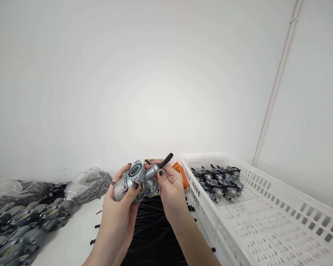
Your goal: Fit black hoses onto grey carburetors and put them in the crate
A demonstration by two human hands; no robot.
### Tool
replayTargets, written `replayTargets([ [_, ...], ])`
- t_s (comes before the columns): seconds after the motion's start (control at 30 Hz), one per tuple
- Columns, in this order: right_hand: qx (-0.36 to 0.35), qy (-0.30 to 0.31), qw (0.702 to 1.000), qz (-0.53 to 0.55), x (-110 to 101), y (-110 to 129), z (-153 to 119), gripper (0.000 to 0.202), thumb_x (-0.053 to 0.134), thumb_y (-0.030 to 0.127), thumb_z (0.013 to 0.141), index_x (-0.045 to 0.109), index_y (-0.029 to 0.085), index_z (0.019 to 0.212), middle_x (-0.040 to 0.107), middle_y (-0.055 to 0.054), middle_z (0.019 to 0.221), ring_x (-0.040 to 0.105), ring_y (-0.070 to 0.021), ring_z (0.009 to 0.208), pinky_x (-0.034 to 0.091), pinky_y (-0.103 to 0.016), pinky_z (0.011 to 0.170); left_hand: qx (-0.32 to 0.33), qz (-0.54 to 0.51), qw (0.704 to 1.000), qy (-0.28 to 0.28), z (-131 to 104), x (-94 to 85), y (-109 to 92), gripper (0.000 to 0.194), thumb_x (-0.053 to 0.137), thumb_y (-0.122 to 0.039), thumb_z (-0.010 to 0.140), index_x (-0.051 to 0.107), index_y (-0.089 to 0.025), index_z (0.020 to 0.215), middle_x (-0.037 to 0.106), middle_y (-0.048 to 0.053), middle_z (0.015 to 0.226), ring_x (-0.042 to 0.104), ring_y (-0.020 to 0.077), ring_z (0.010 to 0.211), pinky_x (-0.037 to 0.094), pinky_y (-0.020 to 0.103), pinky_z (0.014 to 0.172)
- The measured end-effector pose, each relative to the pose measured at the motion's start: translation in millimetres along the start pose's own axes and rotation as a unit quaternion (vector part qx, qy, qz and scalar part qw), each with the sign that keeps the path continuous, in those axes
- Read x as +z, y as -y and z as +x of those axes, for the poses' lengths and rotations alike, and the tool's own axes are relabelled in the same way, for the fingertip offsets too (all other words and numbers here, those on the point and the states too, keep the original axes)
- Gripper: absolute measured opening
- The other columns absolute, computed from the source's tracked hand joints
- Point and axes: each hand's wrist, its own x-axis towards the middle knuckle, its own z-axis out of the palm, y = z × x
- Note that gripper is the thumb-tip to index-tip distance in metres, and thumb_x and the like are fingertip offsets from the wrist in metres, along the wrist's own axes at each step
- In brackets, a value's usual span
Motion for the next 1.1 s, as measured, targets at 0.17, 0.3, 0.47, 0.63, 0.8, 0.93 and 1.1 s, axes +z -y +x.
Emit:
replayTargets([
  [0.17, -0.019, 0.009, 1.000, -0.022, 0.6, 1.8, 0.6, 0.026, 0.084, 0.043, 0.078, 0.082, 0.024, 0.096, 0.081, -0.005, 0.091, 0.074, -0.0185, 0.087, 0.056, -0.026, 0.080, 0.000, 0.011, 1.000, 0.008, 0.8, -0.5, -0.6, 0.083, 0.098, -0.039, 0.051, 0.064, -0.025, 0.125, 0.075, 0.008, 0.117, 0.071, 0.0260, 0.109, 0.058, 0.026, 0.081],
  [0.3, -0.023, 0.005, 0.999, -0.033, -0.5, 2.6, 0.8, 0.026, 0.085, 0.043, 0.078, 0.082, 0.024, 0.096, 0.081, -0.005, 0.090, 0.073, -0.0181, 0.086, 0.056, -0.026, 0.080, 0.003, 0.024, 1.000, 0.009, -0.4, -3.5, 0.5, 0.081, 0.097, -0.041, 0.052, 0.064, -0.027, 0.125, 0.075, 0.006, 0.116, 0.071, 0.0210, 0.106, 0.056, 0.019, 0.076],
  [0.47, -0.005, -0.008, 1.000, -0.006, -1.5, 1.8, 1.6, 0.027, 0.089, 0.042, 0.072, 0.082, 0.023, 0.090, 0.080, -0.004, 0.088, 0.073, -0.0156, 0.081, 0.057, -0.024, 0.079, 0.011, 0.043, 0.999, 0.026, -1.2, -7.3, 2.6, 0.077, 0.096, -0.041, 0.056, 0.062, -0.028, 0.124, 0.076, 0.003, 0.112, 0.072, 0.0169, 0.100, 0.054, 0.015, 0.072],
  [0.63, 0.014, -0.027, 0.999, 0.011, 1.3, 2.6, 1.0, 0.032, 0.091, 0.043, 0.068, 0.080, 0.020, 0.087, 0.080, -0.006, 0.088, 0.071, -0.0161, 0.077, 0.058, -0.028, 0.080, 0.016, 0.042, 0.999, 0.024, -2.2, -5.2, 4.0, 0.079, 0.096, -0.040, 0.056, 0.060, -0.027, 0.126, 0.075, 0.005, 0.115, 0.072, 0.0200, 0.103, 0.057, 0.020, 0.078],
  [0.8, 0.006, -0.061, 0.998, 0.005, 3.9, 3.6, -1.7, 0.027, 0.092, 0.034, 0.070, 0.075, 0.022, 0.087, 0.076, -0.002, 0.082, 0.069, -0.0146, 0.076, 0.057, -0.024, 0.073, 0.043, 0.054, 0.997, 0.018, -6.2, -1.9, 7.4, 0.076, 0.096, -0.035, 0.056, 0.061, -0.024, 0.123, 0.075, 0.008, 0.112, 0.073, 0.0254, 0.104, 0.058, 0.028, 0.082],
  [0.93, 0.018, -0.046, 0.999, 0.003, 4.5, 1.5, -1.9, 0.029, 0.089, 0.040, 0.073, 0.075, 0.021, 0.090, 0.075, -0.003, 0.084, 0.068, -0.0166, 0.077, 0.055, -0.025, 0.071, 0.031, 0.051, 0.998, 0.016, -4.4, -3.3, 8.8, 0.079, 0.095, -0.038, 0.057, 0.060, -0.025, 0.126, 0.075, 0.008, 0.116, 0.071, 0.0250, 0.108, 0.057, 0.028, 0.085],
  [1.1, 0.013, -0.020, 1.000, 0.010, 4.7, -1.5, -1.3, 0.025, 0.081, 0.042, 0.081, 0.077, 0.021, 0.094, 0.075, -0.004, 0.091, 0.068, -0.0189, 0.086, 0.054, -0.027, 0.075, 0.015, 0.051, 0.999, -0.005, 0.5, -4.2, 5.6, 0.083, 0.096, -0.042, 0.055, 0.060, -0.029, 0.128, 0.073, 0.006, 0.120, 0.070, 0.0241, 0.110, 0.058, 0.025, 0.080],
])
